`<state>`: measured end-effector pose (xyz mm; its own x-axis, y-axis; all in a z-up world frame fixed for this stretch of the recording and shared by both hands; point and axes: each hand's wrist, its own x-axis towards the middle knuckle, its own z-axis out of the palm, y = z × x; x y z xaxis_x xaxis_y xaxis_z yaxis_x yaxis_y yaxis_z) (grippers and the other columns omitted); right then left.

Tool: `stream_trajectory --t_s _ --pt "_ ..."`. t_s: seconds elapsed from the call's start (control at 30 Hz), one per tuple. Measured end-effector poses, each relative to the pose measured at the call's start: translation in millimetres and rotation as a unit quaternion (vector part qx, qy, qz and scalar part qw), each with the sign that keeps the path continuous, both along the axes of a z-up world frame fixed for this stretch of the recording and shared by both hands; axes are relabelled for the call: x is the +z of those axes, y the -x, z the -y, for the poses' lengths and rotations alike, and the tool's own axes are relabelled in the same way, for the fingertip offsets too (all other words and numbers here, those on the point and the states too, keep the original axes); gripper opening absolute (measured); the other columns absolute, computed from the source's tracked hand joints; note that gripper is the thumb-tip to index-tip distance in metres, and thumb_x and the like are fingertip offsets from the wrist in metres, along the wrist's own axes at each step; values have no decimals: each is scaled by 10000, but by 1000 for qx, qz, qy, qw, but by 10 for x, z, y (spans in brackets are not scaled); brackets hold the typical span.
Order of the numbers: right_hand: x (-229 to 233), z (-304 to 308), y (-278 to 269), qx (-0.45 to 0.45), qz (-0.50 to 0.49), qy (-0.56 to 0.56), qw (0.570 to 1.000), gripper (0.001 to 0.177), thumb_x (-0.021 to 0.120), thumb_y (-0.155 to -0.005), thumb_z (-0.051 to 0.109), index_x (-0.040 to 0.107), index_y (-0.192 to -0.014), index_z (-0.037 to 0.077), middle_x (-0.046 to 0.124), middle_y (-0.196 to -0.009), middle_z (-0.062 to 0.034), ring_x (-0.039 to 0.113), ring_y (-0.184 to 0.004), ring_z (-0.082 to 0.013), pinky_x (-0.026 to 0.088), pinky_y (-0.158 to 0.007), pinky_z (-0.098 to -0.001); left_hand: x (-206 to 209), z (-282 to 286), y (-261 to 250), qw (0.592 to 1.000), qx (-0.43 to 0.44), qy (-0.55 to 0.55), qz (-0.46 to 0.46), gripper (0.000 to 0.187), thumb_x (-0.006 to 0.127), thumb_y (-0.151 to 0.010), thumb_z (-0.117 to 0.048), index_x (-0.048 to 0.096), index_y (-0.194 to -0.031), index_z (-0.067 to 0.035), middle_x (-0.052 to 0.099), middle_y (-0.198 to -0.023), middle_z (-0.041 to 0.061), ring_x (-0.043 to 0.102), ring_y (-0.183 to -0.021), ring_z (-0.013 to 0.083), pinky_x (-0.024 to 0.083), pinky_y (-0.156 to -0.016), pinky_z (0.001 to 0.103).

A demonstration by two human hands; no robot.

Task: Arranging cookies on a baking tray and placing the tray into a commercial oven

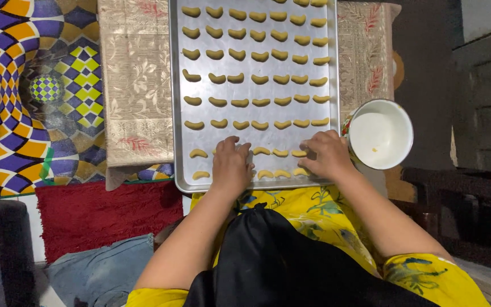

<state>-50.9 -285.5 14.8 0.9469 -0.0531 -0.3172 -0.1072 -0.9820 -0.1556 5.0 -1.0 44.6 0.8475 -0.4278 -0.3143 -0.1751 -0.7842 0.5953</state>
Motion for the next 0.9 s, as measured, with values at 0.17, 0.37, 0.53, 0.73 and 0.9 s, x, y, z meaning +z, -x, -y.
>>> stream_trajectory --t_s 0.17,0.37,0.53,0.73,0.9 --pt "-260 38 74 33 29 5 999 300 814 -822 410 791 -1105 315 691 -1034 51 571 -1164 -208 396 -948 -396 -48 12 12 1000 0 -1 9 503 802 -837 -60 668 -1319 -5 520 -1371 256 439 -1341 464 445 -1056 588" --pt "-478 69 55 64 91 40 993 156 798 -828 387 786 -957 302 667 -957 81 581 -1119 -182 406 -898 -388 -72 -16 14 1000 10 9 22 493 809 -826 -46 683 -1301 -11 534 -1353 255 456 -1326 465 457 -1046 585" --pt "-365 9 26 67 95 47 992 180 812 -813 373 794 -969 286 680 -968 81 589 -1120 -186 420 -889 -389 -126 -27 34 999 7 22 43 487 820 -814 -64 691 -1279 -4 541 -1340 253 461 -1314 476 466 -1029 597" --pt "-251 -322 -110 81 100 -21 991 297 781 -839 441 791 -1078 266 693 -987 32 578 -1130 -225 398 -891 -417 -94 -27 12 999 1 10 36 493 804 -827 -58 679 -1302 -8 537 -1358 253 451 -1336 469 447 -1060 581" --pt "-450 -716 -287 157 114 -41 980 292 728 -868 429 775 -1095 251 683 -970 32 572 -1076 -230 381 -821 -406 -82 -34 -3 999 9 13 33 485 798 -831 -52 679 -1299 -3 534 -1359 258 447 -1337 472 440 -1060 587"
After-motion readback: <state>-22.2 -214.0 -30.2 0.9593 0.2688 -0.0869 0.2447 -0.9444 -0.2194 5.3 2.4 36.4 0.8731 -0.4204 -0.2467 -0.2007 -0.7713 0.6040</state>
